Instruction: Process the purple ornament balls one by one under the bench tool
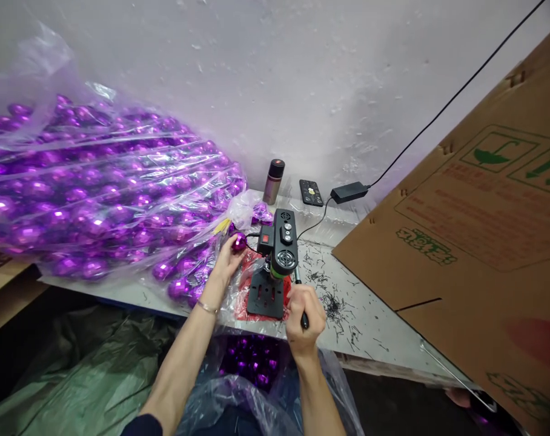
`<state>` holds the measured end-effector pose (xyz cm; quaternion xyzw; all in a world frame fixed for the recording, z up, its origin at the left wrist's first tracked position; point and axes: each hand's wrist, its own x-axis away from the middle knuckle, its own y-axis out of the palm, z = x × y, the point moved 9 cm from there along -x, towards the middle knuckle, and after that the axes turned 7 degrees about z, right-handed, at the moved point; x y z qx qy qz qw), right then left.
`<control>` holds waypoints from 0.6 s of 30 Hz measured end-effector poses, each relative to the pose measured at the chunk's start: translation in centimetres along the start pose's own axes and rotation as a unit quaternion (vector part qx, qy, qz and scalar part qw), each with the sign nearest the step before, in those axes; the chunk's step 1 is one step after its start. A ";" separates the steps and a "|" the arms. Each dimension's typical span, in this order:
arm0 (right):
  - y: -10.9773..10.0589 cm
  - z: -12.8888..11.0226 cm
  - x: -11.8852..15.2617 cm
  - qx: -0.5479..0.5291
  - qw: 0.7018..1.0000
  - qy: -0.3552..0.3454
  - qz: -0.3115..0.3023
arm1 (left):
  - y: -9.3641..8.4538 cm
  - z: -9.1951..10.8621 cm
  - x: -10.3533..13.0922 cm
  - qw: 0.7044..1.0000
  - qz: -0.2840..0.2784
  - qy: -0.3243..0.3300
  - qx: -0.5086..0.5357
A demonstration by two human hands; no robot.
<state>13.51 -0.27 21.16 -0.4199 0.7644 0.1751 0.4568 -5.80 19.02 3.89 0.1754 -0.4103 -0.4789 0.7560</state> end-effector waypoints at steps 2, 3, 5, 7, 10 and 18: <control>0.0 -0.1 -0.6 -0.004 1.000 0.010 0.005 | -2.2 -0.3 2.1 1.000 0.018 -0.023 0.005; 0.1 -0.1 -0.9 -0.004 1.000 0.015 0.005 | -3.2 -0.6 3.2 0.999 0.024 -0.033 0.003; 0.1 -0.2 -1.5 0.000 1.000 0.028 0.001 | -4.3 -1.3 5.2 0.999 0.017 -0.041 -0.008; 0.2 -0.4 -2.2 0.006 0.999 0.038 -0.005 | -4.7 -2.1 6.8 0.998 -0.011 -0.029 -0.049; 0.4 -0.6 -2.9 0.011 0.999 0.041 -0.017 | -5.0 -3.6 8.2 0.987 -0.050 0.019 -0.154; 0.2 -0.5 -2.7 -0.004 0.999 0.035 -0.018 | -3.7 -5.3 9.4 0.822 -0.093 0.307 -0.471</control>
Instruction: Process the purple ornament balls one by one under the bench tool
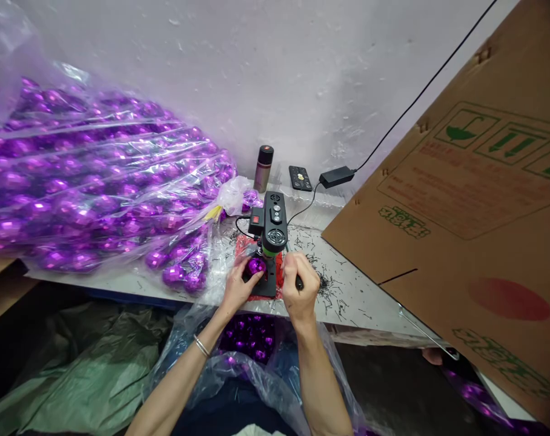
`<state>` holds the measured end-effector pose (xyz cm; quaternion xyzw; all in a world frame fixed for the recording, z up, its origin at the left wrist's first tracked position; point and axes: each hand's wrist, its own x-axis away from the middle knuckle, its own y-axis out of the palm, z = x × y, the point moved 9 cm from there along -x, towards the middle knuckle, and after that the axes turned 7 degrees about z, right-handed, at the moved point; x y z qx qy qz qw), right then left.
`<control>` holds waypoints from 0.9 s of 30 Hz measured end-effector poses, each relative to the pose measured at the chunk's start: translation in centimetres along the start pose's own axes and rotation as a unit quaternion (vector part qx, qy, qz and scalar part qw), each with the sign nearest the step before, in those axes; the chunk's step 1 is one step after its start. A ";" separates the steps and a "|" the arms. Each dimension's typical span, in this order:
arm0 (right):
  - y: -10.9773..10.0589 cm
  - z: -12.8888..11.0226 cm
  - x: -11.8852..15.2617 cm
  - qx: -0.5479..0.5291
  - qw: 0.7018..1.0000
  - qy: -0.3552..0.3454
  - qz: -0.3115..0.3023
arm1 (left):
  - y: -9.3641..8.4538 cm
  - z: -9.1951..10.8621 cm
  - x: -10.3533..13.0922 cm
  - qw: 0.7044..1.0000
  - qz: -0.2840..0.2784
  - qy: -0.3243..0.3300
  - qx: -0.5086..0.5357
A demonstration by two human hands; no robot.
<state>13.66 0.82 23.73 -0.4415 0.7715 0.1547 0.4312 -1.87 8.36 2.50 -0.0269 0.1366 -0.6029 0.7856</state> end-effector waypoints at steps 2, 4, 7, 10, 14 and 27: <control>0.0 0.1 0.3 0.001 1.000 -0.004 -0.001 | 0.3 0.6 0.1 0.998 -0.004 0.044 -0.048; 0.0 0.1 0.5 0.005 1.000 -0.003 -0.002 | 0.5 1.1 0.3 0.995 -0.012 0.073 -0.073; 0.0 0.1 0.7 0.006 1.000 -0.004 -0.005 | 0.6 1.7 0.4 0.989 -0.019 0.105 -0.098; -0.1 0.1 0.8 0.007 1.000 -0.006 -0.004 | 0.9 2.1 0.5 0.984 -0.026 0.135 -0.112; -0.2 0.3 1.0 0.016 1.000 -0.004 -0.001 | 1.4 2.1 0.5 0.988 -0.049 0.128 -0.067; 0.1 2.7 5.6 -0.008 0.998 -0.033 0.045 | 1.4 1.4 0.8 0.996 -0.052 0.077 0.010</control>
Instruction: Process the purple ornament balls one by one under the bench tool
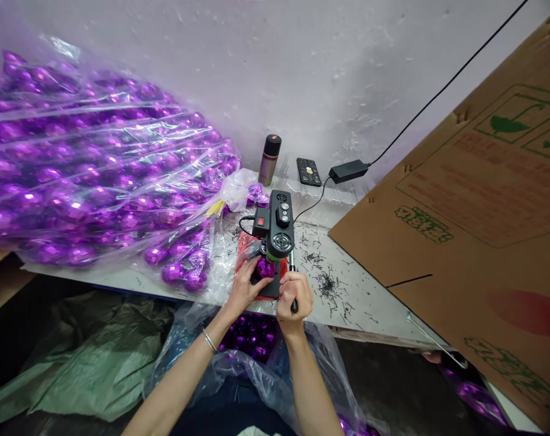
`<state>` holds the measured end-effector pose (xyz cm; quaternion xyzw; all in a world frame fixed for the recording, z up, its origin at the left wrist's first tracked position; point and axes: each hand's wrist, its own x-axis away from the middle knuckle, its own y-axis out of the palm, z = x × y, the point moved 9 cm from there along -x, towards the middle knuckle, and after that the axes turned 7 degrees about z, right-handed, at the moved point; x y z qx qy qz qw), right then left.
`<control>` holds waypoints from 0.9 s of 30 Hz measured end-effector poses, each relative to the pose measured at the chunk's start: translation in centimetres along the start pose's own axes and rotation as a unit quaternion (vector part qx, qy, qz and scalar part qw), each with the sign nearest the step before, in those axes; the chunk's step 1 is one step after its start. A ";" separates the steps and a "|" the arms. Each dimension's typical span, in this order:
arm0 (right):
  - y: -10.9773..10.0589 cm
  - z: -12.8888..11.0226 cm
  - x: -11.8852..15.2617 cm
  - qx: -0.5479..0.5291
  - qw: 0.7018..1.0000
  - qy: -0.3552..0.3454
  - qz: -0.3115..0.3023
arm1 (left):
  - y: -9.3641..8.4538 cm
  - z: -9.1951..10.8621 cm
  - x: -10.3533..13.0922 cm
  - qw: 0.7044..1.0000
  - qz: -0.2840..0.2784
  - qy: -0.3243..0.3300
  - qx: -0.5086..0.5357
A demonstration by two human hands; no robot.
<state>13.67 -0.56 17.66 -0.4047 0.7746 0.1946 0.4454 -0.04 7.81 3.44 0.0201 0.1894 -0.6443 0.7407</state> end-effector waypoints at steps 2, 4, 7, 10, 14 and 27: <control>0.0 0.6 0.9 0.000 1.000 -0.007 0.014 | 0.1 -0.1 0.0 1.000 -0.001 0.004 -0.007; 0.0 1.0 1.5 0.002 1.000 -0.014 0.023 | 0.1 -0.2 0.1 1.000 0.000 0.002 -0.010; 0.0 1.3 1.8 0.008 0.999 -0.025 0.026 | 0.0 -0.3 0.2 1.000 0.001 -0.005 -0.008; 0.1 1.4 1.9 0.011 0.999 -0.026 0.024 | 0.0 -0.1 0.1 1.000 -0.005 -0.012 -0.001; 0.0 1.6 2.4 0.005 0.999 -0.022 0.033 | -0.1 0.1 0.0 0.999 -0.003 -0.028 0.023; -0.1 0.4 0.3 0.003 1.000 0.022 0.008 | -0.1 0.2 -0.2 0.999 0.000 -0.034 0.028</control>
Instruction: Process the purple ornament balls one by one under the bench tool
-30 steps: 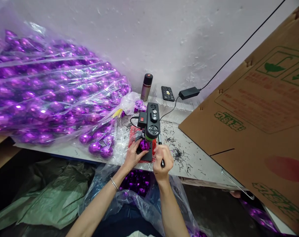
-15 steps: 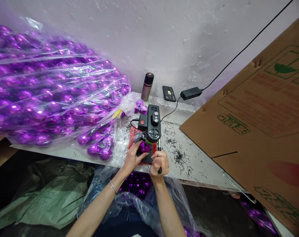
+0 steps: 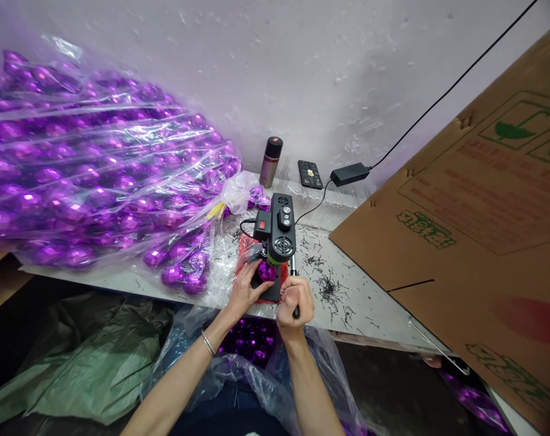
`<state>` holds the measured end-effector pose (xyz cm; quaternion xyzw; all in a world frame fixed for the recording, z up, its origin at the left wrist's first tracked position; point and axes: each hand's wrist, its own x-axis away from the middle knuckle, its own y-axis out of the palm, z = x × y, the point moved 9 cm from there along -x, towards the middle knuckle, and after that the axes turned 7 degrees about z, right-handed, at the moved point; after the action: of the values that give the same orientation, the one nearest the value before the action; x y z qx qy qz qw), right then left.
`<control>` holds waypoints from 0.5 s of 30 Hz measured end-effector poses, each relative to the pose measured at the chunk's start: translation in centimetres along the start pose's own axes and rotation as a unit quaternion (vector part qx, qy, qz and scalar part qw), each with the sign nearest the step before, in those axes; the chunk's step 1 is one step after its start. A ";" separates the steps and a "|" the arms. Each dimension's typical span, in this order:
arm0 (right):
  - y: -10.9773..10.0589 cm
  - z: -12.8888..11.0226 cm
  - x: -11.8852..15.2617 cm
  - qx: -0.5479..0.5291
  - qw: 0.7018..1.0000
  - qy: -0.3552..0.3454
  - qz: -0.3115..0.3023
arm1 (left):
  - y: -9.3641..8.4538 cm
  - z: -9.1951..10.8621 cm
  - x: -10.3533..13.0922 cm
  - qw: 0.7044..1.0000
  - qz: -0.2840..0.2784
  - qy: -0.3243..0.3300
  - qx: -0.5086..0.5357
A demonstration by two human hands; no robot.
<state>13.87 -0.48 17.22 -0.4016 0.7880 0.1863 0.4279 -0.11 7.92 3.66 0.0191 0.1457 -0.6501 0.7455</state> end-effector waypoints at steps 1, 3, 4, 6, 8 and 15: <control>0.0 -0.4 -0.8 0.002 1.000 0.019 -0.007 | 0.0 0.0 -0.1 1.000 0.001 -0.004 0.004; -0.1 -1.1 -2.5 0.007 0.999 0.050 -0.013 | -0.4 0.2 0.1 1.000 0.017 -0.015 0.015; -0.1 -1.4 -3.2 0.009 0.998 0.059 -0.020 | -0.9 0.2 0.4 0.999 0.033 -0.021 0.018; 0.1 -1.9 -4.2 0.012 0.997 0.067 -0.034 | -1.9 0.3 2.0 0.998 0.057 -0.019 0.014; 0.2 -2.1 -4.4 0.012 0.997 0.063 -0.039 | -2.3 0.4 4.8 0.999 0.031 0.016 -0.006; 0.0 -1.6 -2.5 0.001 0.999 0.025 -0.022 | 0.3 -2.4 15.1 0.959 -0.199 0.125 -0.158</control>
<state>13.86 -0.27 20.20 -0.4227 0.7898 0.1663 0.4122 1.41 -6.09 -2.30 -0.0475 0.3398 -0.7463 0.5703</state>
